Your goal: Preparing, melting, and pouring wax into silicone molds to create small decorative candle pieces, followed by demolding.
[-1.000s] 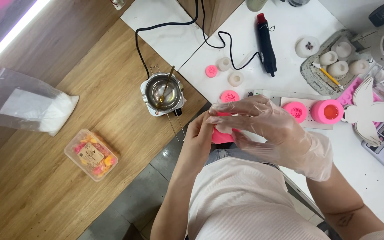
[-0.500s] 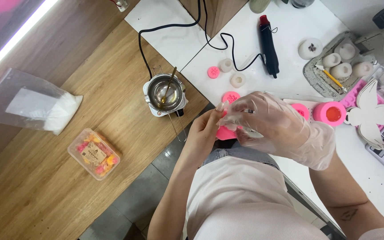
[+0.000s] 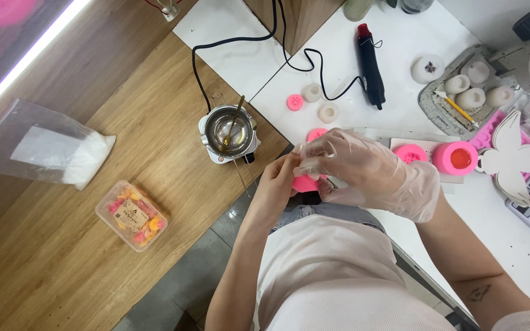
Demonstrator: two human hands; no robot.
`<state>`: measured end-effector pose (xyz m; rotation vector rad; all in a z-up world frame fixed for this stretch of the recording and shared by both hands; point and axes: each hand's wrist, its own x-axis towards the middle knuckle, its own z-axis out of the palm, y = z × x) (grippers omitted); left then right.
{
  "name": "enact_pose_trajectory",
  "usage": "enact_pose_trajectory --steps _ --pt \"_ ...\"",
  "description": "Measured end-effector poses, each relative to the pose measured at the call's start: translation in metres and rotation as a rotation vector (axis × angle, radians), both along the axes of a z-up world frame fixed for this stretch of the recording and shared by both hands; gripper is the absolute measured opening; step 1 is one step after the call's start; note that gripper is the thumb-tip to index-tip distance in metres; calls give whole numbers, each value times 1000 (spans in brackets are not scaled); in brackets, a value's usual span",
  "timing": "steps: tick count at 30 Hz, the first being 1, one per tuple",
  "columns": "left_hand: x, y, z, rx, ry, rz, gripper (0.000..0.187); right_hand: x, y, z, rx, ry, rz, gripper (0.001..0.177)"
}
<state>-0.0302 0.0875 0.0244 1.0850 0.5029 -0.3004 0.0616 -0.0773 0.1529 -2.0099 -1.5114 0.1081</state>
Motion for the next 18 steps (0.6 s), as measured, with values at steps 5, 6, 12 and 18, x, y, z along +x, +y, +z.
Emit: enact_pose_trajectory --steps 5,6,12,18 --pt "-1 -1 0 92 -50 -43 46 1 -5 -10 61 75 -51 42" --pt "-1 -3 3 104 -37 -49 47 1 -6 -10 107 140 -73 39" --pt "-4 -2 9 16 -6 -43 53 -1 -18 -49 448 825 -164 30" --pt "-9 5 22 71 80 -3 55 -10 -20 -104 878 1592 -120 27"
